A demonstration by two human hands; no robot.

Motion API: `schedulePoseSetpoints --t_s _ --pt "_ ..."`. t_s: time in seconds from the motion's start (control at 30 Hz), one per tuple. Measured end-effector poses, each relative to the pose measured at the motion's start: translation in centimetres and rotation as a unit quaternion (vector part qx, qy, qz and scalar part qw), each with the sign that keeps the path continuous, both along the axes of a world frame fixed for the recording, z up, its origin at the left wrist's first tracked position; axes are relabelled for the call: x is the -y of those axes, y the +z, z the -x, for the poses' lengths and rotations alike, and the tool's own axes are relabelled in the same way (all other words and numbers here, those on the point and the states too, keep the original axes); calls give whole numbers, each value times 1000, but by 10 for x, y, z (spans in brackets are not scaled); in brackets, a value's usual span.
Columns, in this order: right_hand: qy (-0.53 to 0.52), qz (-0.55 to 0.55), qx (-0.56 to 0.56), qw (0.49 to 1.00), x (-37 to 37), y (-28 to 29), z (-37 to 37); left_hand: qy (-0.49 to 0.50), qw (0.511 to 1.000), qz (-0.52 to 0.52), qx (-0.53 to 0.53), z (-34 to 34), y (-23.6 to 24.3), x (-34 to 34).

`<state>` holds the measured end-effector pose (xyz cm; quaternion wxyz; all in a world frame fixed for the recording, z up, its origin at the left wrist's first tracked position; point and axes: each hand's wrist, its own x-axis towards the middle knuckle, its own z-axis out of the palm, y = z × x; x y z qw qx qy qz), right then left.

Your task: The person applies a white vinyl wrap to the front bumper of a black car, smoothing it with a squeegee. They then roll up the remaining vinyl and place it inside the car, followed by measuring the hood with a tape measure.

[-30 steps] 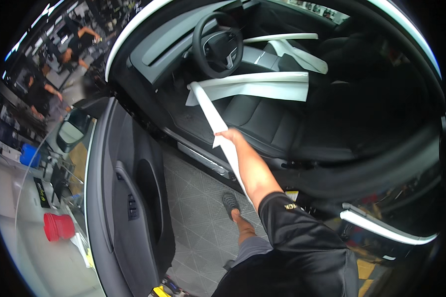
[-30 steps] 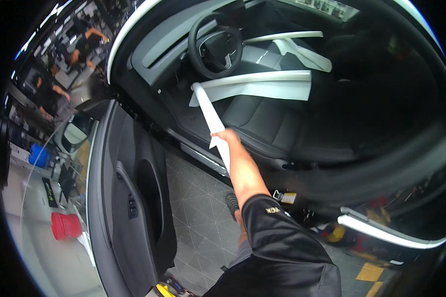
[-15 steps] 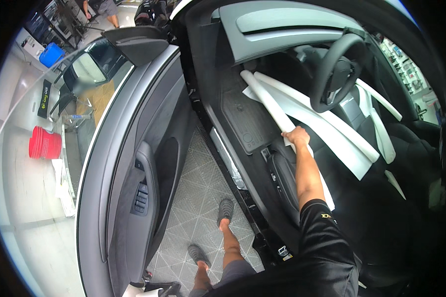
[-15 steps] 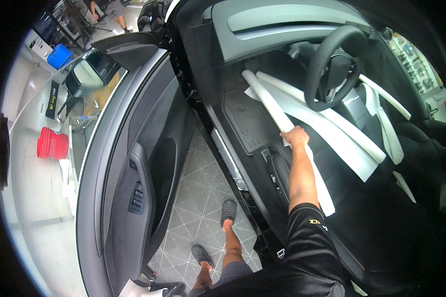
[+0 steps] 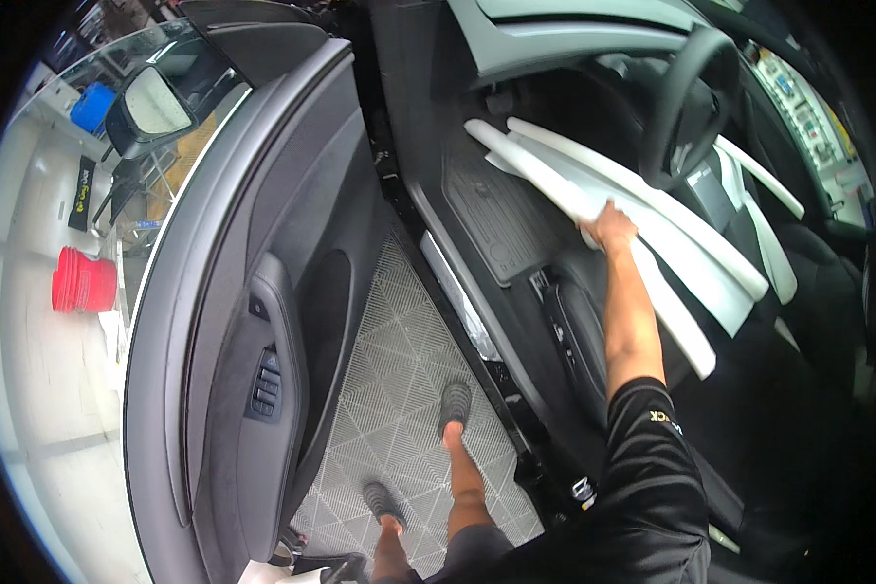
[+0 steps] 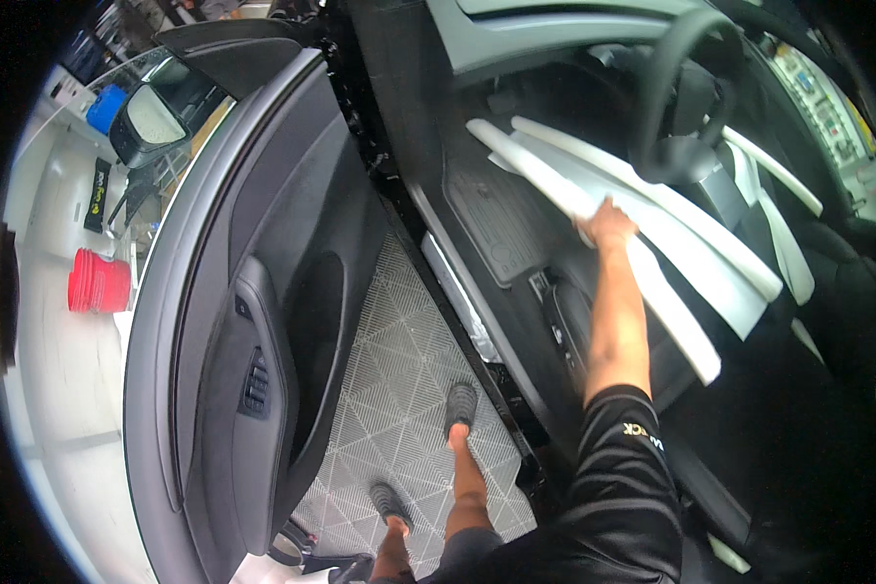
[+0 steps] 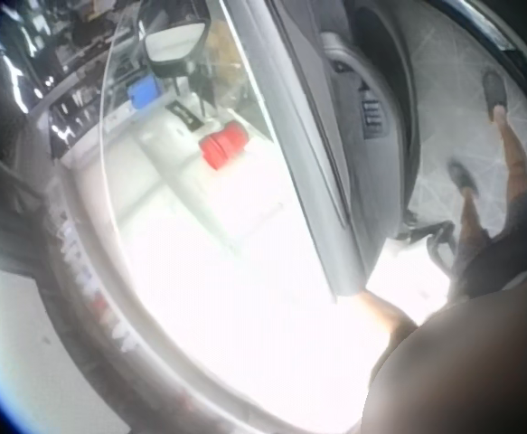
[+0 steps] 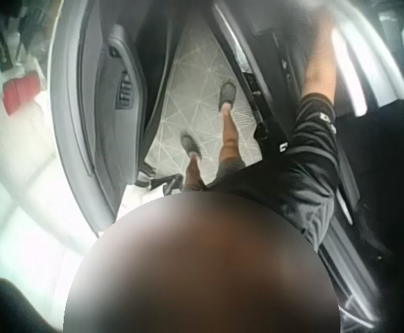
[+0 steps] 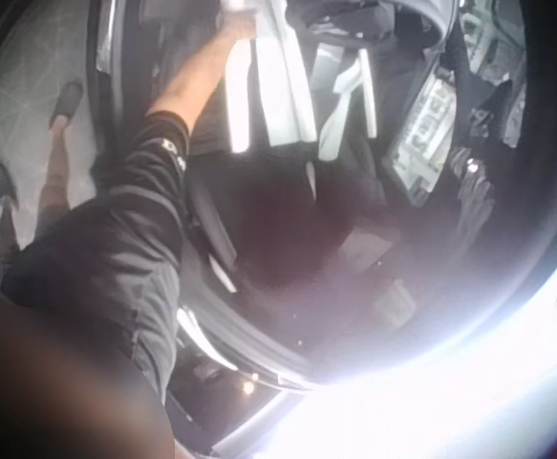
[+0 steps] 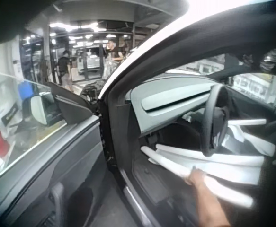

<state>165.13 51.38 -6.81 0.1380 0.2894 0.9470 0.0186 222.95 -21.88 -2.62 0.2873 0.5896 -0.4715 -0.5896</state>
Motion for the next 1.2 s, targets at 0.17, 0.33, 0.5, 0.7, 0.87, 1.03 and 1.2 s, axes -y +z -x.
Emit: schedulePoseSetpoints --t_s 0.17,0.33,0.5,0.7,0.87,1.03,1.2 --pt "98 -46 -325 939 88 -18 -38 -30 999 4 -14 -11 -3 17" --pt "98 119 -346 926 241 -89 -258 -66 996 -3 -61 -45 -3 64" --pt "14 278 51 959 399 -113 -598 -117 987 0 -110 -97 14 127" --pt "259 445 125 848 491 -16 -710 -142 964 26 -222 -113 67 174" --pt "363 372 69 851 461 57 -682 -146 938 33 -311 -115 113 162" --pt "210 415 -73 882 408 94 -731 -160 921 39 -352 -121 139 109" --pt "102 461 -49 880 376 69 -842 -165 937 28 -305 -151 137 25"
